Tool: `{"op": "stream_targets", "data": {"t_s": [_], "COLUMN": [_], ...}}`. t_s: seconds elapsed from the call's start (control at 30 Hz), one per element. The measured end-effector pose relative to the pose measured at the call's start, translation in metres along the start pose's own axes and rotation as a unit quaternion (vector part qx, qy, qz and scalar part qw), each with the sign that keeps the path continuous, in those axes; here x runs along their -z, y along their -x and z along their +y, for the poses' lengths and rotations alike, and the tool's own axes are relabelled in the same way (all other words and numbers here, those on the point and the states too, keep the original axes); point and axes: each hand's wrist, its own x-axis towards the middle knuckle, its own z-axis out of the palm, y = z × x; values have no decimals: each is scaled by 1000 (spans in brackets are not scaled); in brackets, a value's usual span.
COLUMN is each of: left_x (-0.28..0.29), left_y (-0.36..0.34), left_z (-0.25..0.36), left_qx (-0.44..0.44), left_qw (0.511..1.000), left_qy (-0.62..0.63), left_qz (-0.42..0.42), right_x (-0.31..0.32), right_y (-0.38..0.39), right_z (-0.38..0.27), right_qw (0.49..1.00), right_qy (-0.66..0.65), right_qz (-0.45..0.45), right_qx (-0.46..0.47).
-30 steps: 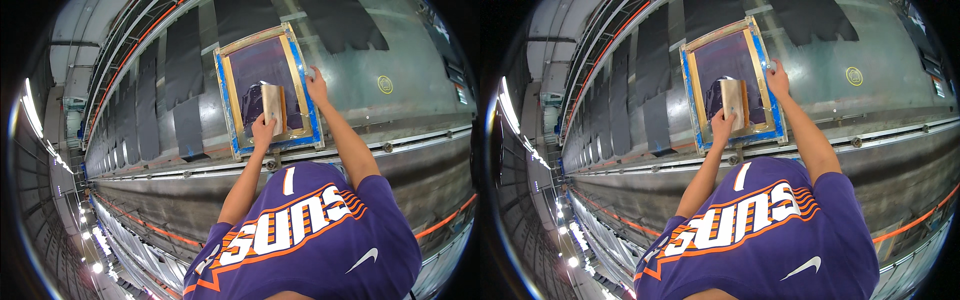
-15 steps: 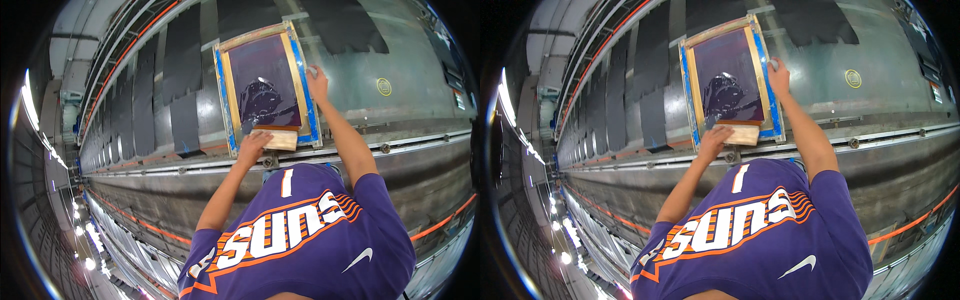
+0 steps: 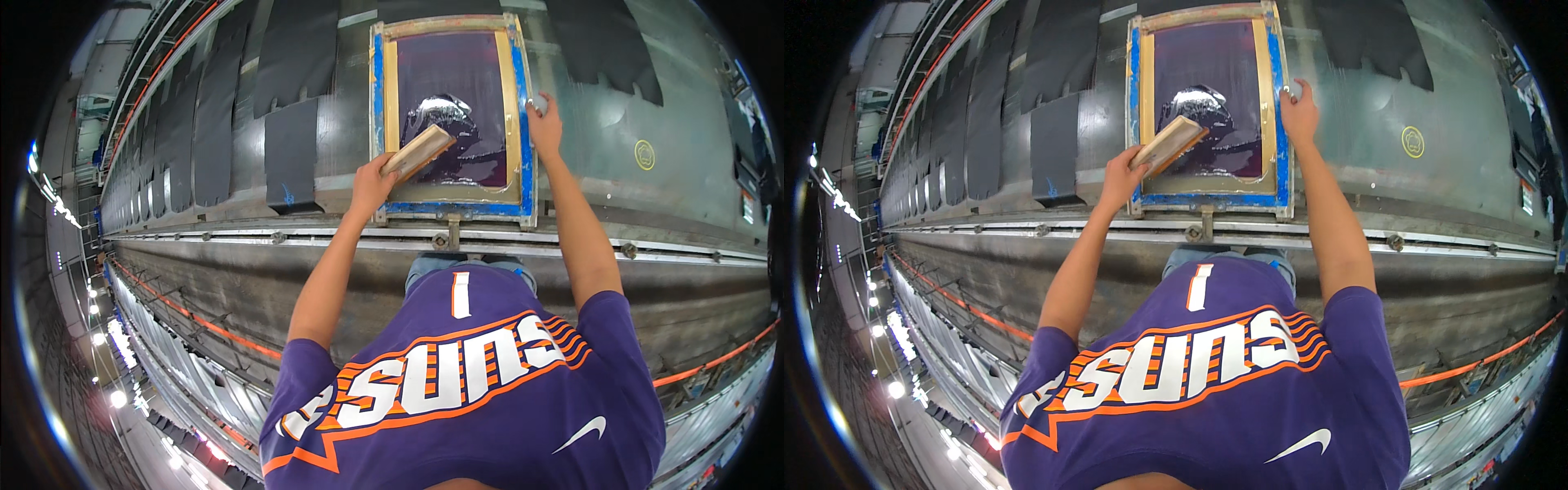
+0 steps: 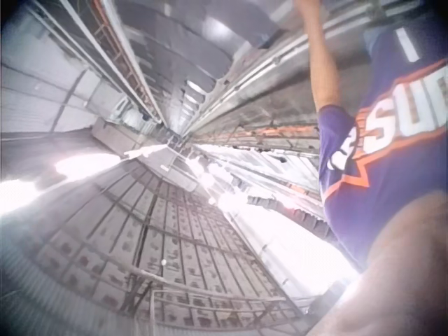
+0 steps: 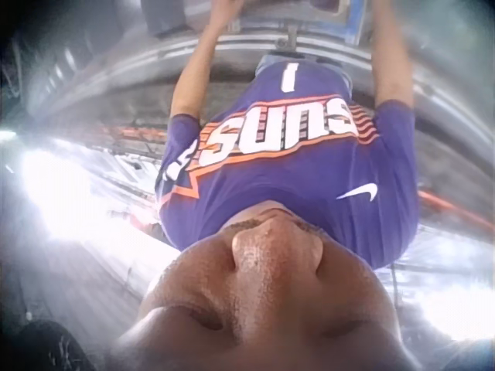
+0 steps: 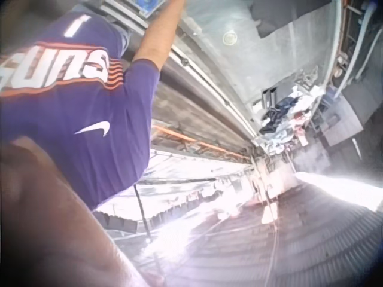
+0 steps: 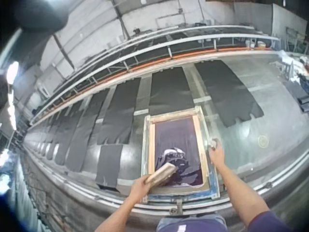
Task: The person uses a squeegee to spread ink across a screen printing frame placed over a garment on a conveyor belt. They repeatedly pull the squeegee to transfer the design onto the fabric, then lift the frame and move to the next item.
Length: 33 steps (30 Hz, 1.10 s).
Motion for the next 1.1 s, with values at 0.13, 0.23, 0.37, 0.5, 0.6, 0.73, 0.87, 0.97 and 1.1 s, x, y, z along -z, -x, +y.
{"op": "stream_targets", "data": {"t_s": [0.13,0.23,0.37,0.5,0.6,0.73,0.87,0.97,1.1], "left_x": [-6,-30,-63,-43,-13,-16,-39,-61,-56], "left_y": [-58,-97,-131,-179,-227,-232,-154,-80,-16], "left_z": [-18,-26,-30,-19,-7,10,10,3,9], "left_qx": [33,-10,60,78,-63,-57,-137,-179,-167], "left_qw": [963,913,815,785,872,982,985,978,979], "left_qy": [41,49,48,117,67,-23,-87,-104,-94], "left_qz": [-263,-405,-575,-603,-480,-176,-57,-28,-64], "right_x": [-2,1,7,0,-17,-43,-38,-5,29], "right_y": [1,0,9,-8,-45,-72,-16,62,119], "right_z": [-2,6,3,-80,-138,-133,-74,-51,-56], "right_qw": [1000,999,952,953,888,858,888,899,901], "right_qy": [6,33,222,3,132,288,198,175,165], "right_qz": [-18,-13,53,-240,-394,-361,-257,-261,-293], "right_qx": [-16,27,203,185,197,227,325,304,275]}}
